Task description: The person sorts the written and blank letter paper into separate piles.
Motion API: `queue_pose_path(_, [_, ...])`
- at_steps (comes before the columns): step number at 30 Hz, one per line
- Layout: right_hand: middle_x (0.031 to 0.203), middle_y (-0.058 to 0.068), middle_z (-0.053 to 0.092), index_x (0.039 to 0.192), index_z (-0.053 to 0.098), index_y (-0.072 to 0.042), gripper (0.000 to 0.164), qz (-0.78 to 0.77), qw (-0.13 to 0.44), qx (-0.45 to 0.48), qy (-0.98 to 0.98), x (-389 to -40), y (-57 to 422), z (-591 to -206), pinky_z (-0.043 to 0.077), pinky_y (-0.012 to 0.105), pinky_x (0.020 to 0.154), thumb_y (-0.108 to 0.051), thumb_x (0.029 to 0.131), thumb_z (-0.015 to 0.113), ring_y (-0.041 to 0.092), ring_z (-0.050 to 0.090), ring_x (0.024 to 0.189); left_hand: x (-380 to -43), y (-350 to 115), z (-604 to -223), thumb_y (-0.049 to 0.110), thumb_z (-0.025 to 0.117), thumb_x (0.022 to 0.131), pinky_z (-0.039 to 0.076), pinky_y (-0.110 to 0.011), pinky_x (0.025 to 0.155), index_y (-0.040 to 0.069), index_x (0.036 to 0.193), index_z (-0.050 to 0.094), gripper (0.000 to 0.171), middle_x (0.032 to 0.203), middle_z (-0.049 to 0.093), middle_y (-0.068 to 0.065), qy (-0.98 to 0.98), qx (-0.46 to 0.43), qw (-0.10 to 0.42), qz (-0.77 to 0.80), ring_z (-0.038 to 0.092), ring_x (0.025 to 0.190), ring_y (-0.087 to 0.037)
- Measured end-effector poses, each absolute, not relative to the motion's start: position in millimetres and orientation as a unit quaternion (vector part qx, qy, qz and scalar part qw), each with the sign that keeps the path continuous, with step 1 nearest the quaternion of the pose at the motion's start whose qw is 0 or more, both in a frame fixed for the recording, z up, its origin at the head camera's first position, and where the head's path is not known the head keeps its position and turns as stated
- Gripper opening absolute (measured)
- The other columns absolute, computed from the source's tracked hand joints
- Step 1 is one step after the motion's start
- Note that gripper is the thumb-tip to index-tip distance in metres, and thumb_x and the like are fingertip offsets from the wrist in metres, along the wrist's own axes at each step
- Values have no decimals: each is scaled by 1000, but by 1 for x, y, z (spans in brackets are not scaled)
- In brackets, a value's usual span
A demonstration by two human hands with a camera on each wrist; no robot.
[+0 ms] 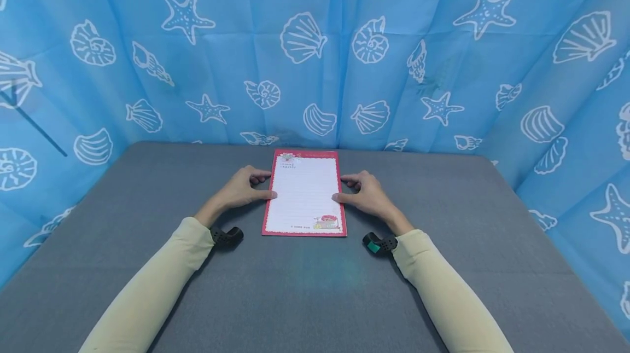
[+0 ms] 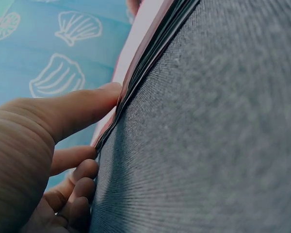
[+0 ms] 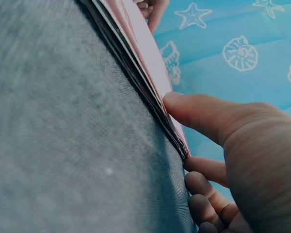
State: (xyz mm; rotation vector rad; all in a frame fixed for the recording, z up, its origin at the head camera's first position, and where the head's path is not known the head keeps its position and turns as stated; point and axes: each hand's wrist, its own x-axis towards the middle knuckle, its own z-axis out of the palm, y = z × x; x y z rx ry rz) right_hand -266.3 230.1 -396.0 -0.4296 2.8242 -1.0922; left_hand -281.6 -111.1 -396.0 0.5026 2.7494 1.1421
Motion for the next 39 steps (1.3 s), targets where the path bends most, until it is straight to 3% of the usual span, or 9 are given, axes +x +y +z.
queue_pose_path(20, [119, 18, 55, 142, 58, -3, 65, -362, 20, -137, 922, -264, 227, -398, 37, 41, 84, -28, 87, 82, 30, 47, 102, -278, -111, -398, 30, 85, 84, 46, -45, 93, 6, 140, 61, 66, 121, 57, -14, 909, 142, 48, 388, 52, 110, -29])
queue_pose_path(32, [117, 17, 56, 141, 60, -4, 66, -367, 20, -132, 921, -265, 228, -398, 37, 40, 83, -31, 86, 83, 30, 47, 102, -279, -109, -401, 16, 88, 80, 44, -35, 83, 4, 132, 65, 58, 103, 62, -8, 879, 149, 21, 453, 53, 94, -24])
queue_pose_path(39, [110, 16, 60, 133, 62, -2, 56, -400, 9, -142, 905, -265, 228, -399, 41, 39, 81, -24, 86, 83, 28, 51, 96, -279, -108, -402, 14, 88, 80, 44, -34, 82, 5, 121, 67, 47, 102, 64, -8, 874, 142, 23, 464, 54, 93, -24])
